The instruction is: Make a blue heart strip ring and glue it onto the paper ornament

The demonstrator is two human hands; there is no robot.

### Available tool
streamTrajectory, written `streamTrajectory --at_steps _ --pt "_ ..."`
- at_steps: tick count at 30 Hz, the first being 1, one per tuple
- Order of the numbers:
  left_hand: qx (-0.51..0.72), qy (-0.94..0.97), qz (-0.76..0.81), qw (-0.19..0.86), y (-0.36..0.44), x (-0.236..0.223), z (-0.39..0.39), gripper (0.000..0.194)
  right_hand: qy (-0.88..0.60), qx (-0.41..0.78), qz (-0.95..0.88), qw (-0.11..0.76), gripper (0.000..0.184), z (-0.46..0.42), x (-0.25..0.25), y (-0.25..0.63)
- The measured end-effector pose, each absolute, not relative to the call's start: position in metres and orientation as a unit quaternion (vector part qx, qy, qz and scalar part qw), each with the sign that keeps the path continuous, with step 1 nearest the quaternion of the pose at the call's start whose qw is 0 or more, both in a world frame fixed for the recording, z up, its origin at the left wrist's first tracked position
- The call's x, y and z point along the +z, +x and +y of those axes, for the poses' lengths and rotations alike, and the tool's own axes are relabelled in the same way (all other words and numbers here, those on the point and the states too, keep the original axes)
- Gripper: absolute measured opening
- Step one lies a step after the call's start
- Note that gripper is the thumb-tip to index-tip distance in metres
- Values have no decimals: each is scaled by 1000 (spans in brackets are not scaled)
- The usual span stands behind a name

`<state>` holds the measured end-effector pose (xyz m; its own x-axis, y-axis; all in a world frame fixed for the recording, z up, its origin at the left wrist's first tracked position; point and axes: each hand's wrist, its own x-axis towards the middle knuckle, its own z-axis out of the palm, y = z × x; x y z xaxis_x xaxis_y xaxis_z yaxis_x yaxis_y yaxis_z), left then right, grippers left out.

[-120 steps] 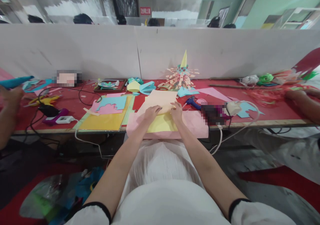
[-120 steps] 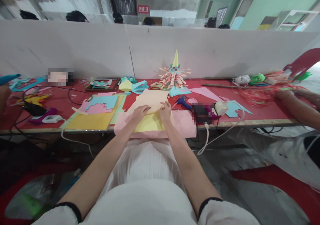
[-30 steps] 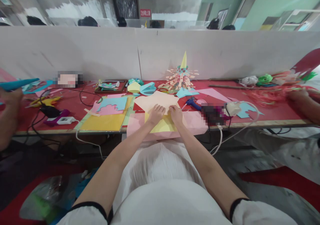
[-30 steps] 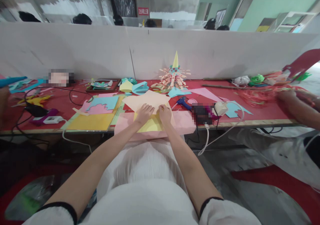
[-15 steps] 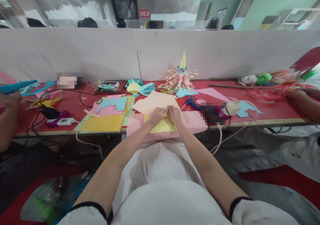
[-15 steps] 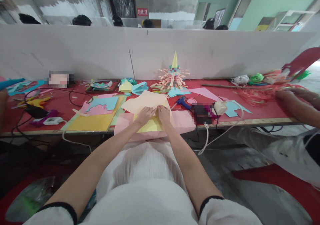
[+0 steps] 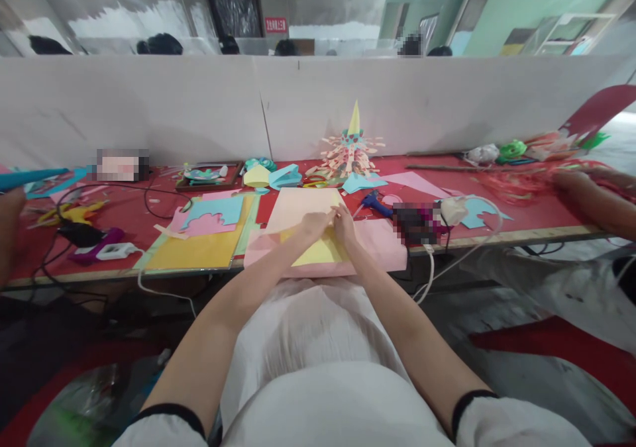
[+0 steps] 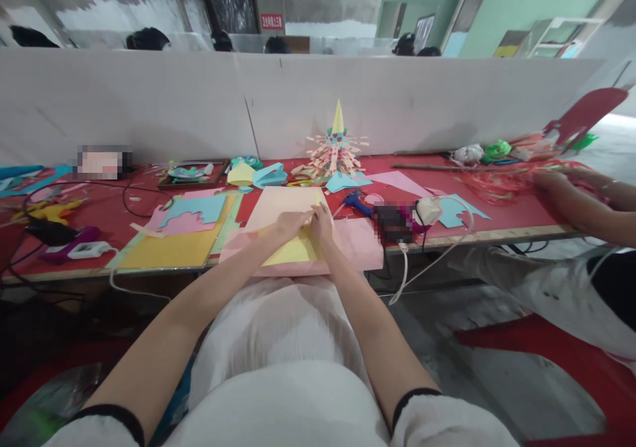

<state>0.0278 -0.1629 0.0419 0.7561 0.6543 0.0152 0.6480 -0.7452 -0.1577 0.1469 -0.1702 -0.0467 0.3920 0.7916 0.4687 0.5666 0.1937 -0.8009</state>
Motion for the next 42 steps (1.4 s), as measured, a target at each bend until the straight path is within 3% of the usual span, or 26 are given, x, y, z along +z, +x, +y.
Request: streamTrajectory --at_steps 3,8,14,20,25,32,42 --pt "98 -933 -347 7 35 64 -147 33 -623 138 -482 600 34 -179 -40 150" --pt "162 -926 -338 -41 31 79 -123 51 -554 258 -462 642 31 -189 -24 143" --pt "123 -936 -315 -103 18 77 -111 56 -556 288 -499 599 28 -186 -25 140" --pt "75 -928 -326 -163 11 78 -105 56 -580 238 -495 602 19 -183 -31 143" --pt "25 -909 -361 -208 3 72 -105 69 -592 227 -491 598 19 -183 -30 141" --pt "66 -845 -469 -251 -11 67 -104 60 -634 209 -495 556 20 -185 -29 142" --pt "49 -842 -421 -332 -14 68 -98 43 -652 204 -493 539 26 -192 -19 139"
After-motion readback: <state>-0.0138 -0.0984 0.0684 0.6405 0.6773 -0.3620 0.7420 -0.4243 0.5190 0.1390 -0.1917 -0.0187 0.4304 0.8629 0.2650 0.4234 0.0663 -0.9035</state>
